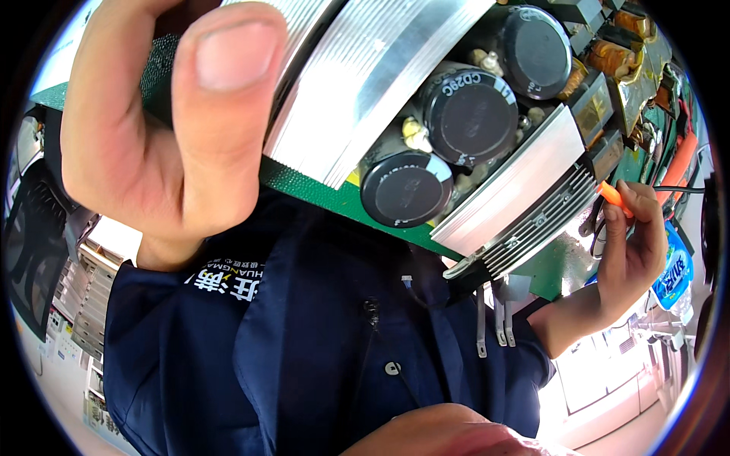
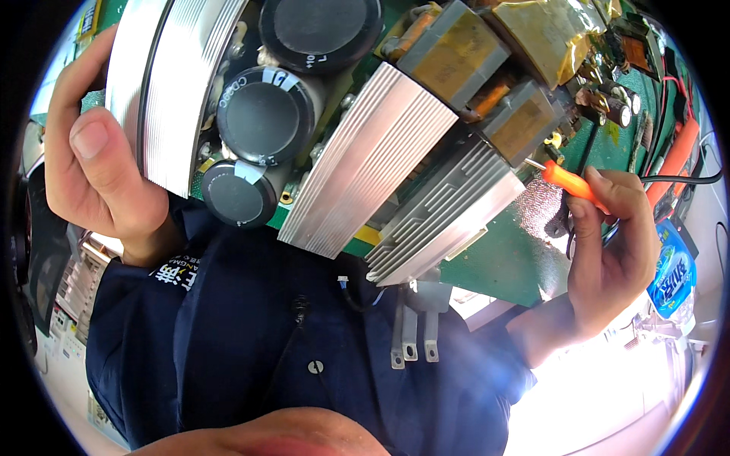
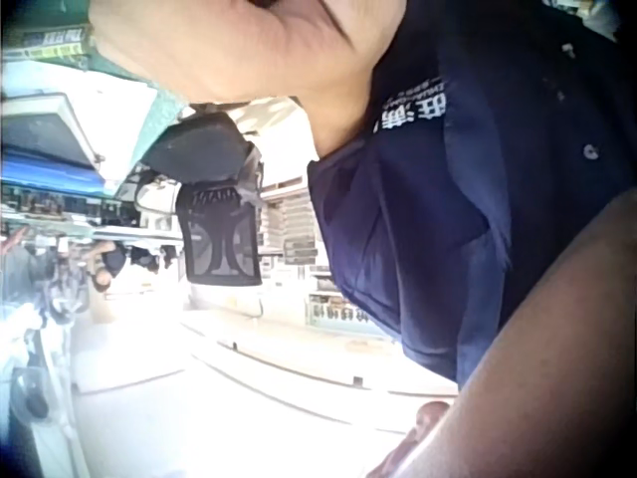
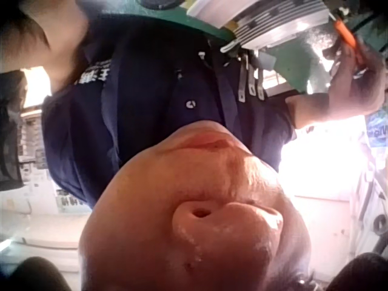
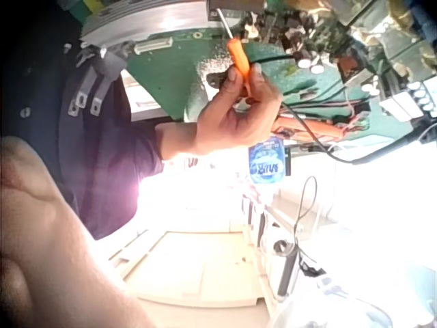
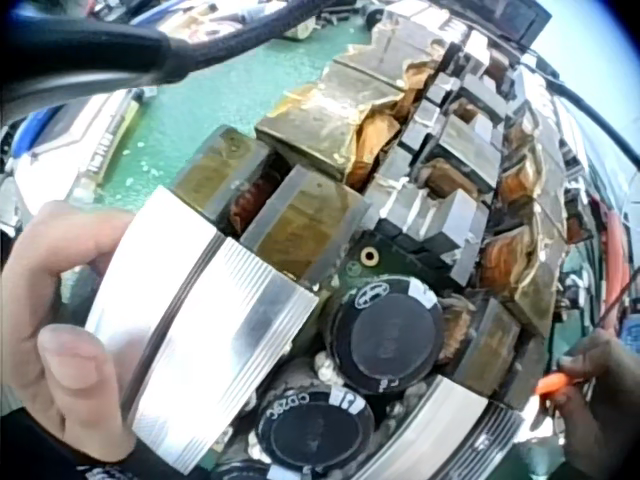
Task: The person uses a screwdriver to loosen components on a large circuit board. They pick up an electronic component, align it with the board, and turn the board over to examine the reverse side.
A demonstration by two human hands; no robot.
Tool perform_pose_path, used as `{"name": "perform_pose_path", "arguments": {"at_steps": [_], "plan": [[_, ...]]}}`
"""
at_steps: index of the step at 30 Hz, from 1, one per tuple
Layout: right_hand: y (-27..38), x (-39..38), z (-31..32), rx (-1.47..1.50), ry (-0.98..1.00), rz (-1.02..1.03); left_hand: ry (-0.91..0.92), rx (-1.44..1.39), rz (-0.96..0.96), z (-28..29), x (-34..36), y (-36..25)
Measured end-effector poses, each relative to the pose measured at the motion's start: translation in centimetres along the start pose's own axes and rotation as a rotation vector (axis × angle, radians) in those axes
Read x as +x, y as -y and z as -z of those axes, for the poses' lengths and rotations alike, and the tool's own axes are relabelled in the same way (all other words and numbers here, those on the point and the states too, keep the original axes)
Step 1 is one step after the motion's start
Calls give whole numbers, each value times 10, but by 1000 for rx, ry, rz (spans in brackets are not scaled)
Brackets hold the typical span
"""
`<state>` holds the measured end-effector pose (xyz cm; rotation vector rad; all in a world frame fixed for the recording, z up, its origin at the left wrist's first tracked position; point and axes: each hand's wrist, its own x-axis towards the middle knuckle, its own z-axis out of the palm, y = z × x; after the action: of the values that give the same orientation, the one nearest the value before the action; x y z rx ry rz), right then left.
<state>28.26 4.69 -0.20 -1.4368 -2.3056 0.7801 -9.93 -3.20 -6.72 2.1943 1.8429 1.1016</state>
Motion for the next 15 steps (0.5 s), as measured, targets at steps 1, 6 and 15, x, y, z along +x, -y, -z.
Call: {"name": "perform_pose_path", "arguments": {"at_steps": [1, 6, 15], "plan": [[-1, 0, 1, -2, 7, 10, 4, 1, 10, -1, -1, -1], [5, -1, 2, -62, -7, 0, -8, -18, 5, -3, 0, 1], [30, -13, -4, -244, -151, 10, -37, 5, 0, -3, 2, 3]]}}
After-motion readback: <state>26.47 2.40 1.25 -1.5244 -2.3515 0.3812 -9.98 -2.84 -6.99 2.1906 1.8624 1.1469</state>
